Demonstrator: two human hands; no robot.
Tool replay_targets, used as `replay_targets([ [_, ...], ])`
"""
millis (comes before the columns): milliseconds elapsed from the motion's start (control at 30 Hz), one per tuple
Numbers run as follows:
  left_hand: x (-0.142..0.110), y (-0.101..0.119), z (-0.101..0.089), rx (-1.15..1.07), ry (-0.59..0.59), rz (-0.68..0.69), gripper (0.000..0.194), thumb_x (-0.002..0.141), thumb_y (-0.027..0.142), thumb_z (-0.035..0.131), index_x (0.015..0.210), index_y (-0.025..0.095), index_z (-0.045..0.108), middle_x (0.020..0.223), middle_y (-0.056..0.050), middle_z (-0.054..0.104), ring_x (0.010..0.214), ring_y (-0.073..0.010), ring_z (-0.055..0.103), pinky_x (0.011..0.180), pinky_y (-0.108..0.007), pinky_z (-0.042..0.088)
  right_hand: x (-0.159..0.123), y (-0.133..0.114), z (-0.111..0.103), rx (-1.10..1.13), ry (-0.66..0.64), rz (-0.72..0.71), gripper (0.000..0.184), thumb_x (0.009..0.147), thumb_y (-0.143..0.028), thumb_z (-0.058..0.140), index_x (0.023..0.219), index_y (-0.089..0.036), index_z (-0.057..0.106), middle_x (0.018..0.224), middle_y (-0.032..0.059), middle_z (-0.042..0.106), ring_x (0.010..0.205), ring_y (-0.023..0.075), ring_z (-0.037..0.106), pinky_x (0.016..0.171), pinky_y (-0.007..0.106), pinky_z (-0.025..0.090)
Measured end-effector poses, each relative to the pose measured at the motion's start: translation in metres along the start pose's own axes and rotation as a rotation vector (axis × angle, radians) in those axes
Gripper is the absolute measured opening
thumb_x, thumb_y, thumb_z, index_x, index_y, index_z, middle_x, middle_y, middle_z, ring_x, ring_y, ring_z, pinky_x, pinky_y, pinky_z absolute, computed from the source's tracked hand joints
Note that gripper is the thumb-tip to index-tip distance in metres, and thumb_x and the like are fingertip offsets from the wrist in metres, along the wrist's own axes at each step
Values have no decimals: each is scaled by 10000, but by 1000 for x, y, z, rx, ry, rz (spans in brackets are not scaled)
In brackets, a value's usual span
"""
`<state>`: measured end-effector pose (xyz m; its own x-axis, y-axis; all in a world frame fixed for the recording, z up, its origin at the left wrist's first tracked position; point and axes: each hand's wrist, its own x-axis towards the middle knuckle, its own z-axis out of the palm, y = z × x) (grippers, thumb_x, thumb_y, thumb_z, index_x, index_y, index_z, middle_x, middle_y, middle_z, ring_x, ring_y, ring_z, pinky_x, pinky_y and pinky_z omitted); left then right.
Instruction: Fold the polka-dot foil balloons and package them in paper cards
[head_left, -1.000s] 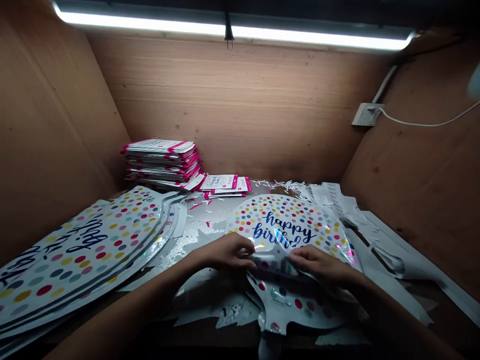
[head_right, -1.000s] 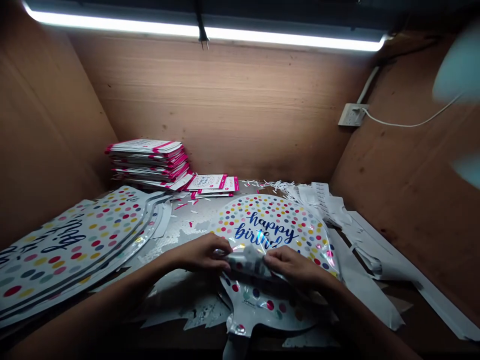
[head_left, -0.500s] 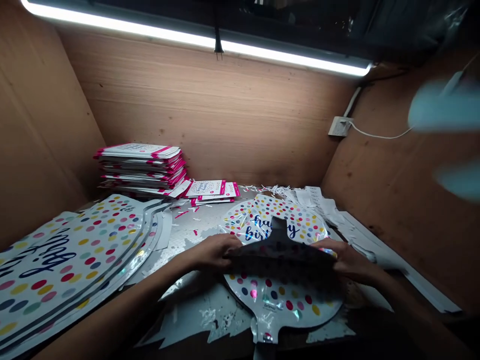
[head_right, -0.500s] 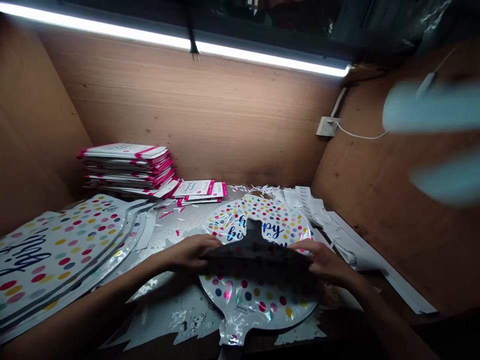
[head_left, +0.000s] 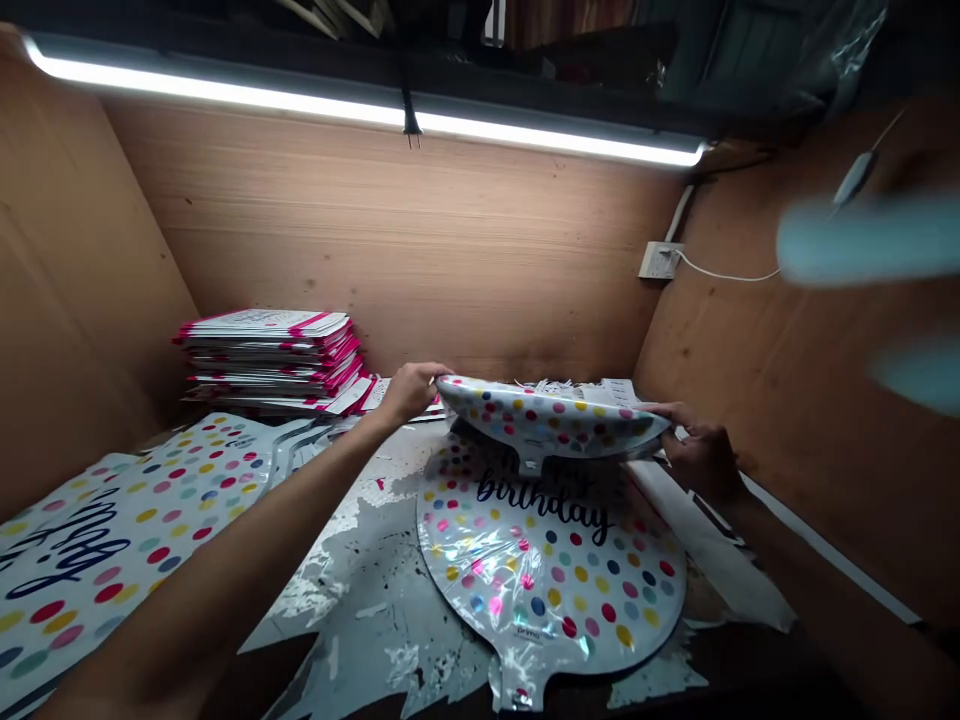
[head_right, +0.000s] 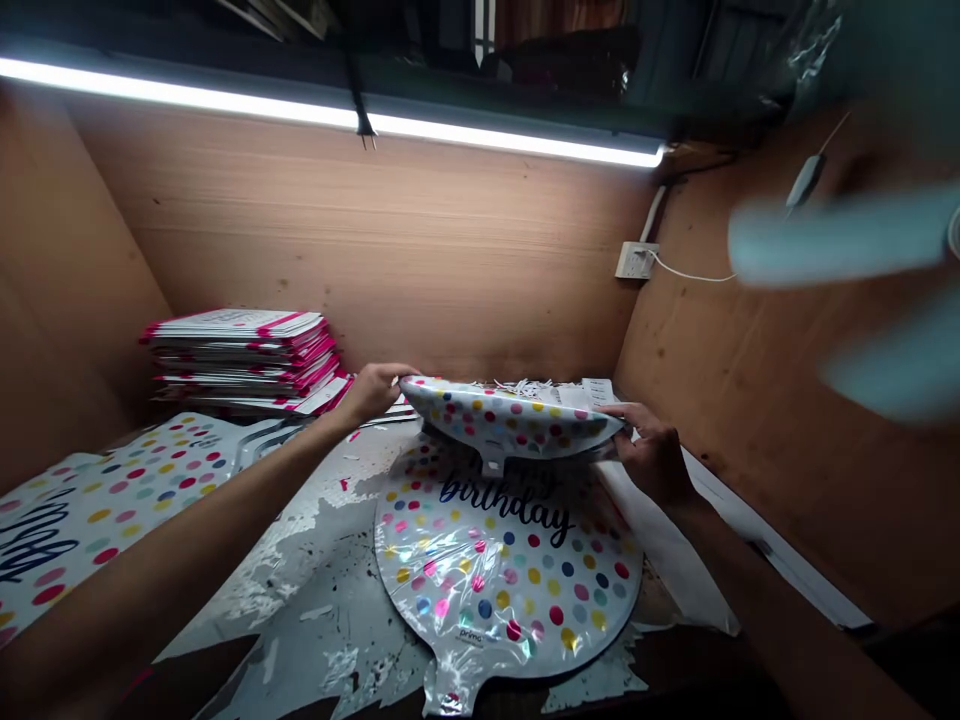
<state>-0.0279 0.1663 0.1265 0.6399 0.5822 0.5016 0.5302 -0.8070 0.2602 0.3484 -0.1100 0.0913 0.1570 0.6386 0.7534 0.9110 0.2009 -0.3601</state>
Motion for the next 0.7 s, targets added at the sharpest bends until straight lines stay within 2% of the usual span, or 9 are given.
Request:
replay_targets([
  [33, 7, -2, -6, -15, 13, 21, 358, 747, 119, 524, 1006, 189, 763, 998, -54, 775, 946, -200, 702, 857, -264, 512, 2, -4, -2, 27, -20, -10, 297, 857, -139, 514, 1041, -243, 722, 1054, 42, 753, 1007, 258, 703, 882, 366, 558],
  [100, 2, -5, -12, -42, 5, 65, 323, 723, 126, 557, 963, 177, 767, 953, -42, 779, 885, -186, 711, 814, -243, 519, -10, -7, -6, 89, -133, -57, 252, 890, -171, 546, 1054, -262, 714, 1075, 32, 749, 1030, 256, 697, 898, 360, 555],
  [167, -22, -7, -8, -67, -10, 108, 294, 730, 120, 566, 937, 182, 765, 910, -30, 778, 837, -175, 716, 778, -236, 521, -35, -2, -6, 132, -239, -128, 228, 901, -227, 607, 1104, -272, 700, 1111, 40, 739, 1054, 263, 688, 914, 371, 557],
  [200, -38, -7, -3, -75, -8, 127, 296, 743, 109, 559, 945, 188, 761, 906, -28, 777, 833, -172, 715, 775, -239, 521, -48, 2, -5, 126, -268, -153, 278, 898, -256, 630, 1171, -267, 685, 1162, 59, 723, 1094, 278, 672, 924, 386, 558],
  [333, -88, -9, 15, -45, -1, 221, 284, 803, 80, 547, 970, 198, 743, 977, -50, 756, 898, -183, 693, 816, -281, 523, -75, 28, 7, 49, -289, -236, 347, 901, -389, 632, 1205, -241, 707, 1198, 105, 722, 1112, 330, 660, 919, 471, 560],
  [400, -100, -7, 15, 8, -87, 274, 277, 859, 89, 525, 968, 217, 745, 998, -50, 745, 954, -188, 676, 830, -285, 522, -76, 38, 10, 38, -367, -254, 309, 919, -404, 607, 1154, -256, 741, 1185, 97, 737, 1102, 324, 670, 905, 471, 568],
  [533, -123, 0, 13, 122, -253, 352, 302, 959, 148, 467, 1052, 249, 737, 1090, -48, 734, 1066, -199, 656, 901, -306, 515, -86, 45, 9, -3, -607, -284, 275, 909, -374, 643, 1152, -307, 754, 1213, 52, 740, 1154, 300, 664, 941, 437, 566],
  [600, -137, 4, 19, 131, -325, 361, 325, 961, 174, 485, 1193, 262, 694, 1226, -53, 702, 1159, -215, 636, 996, -339, 488, -102, 45, 7, 3, -635, -282, 310, 898, -375, 637, 1183, -312, 744, 1260, 51, 716, 1200, 312, 642, 985, 463, 543],
  [700, -151, 6, 31, 24, -411, 331, 434, 949, 225, 525, 1372, 299, 586, 1402, -36, 603, 1285, -216, 572, 1110, -349, 412, -124, 42, 2, 63, -641, -230, 367, 902, -337, 578, 1243, -321, 714, 1308, 48, 686, 1255, 318, 606, 1031, 494, 505],
])
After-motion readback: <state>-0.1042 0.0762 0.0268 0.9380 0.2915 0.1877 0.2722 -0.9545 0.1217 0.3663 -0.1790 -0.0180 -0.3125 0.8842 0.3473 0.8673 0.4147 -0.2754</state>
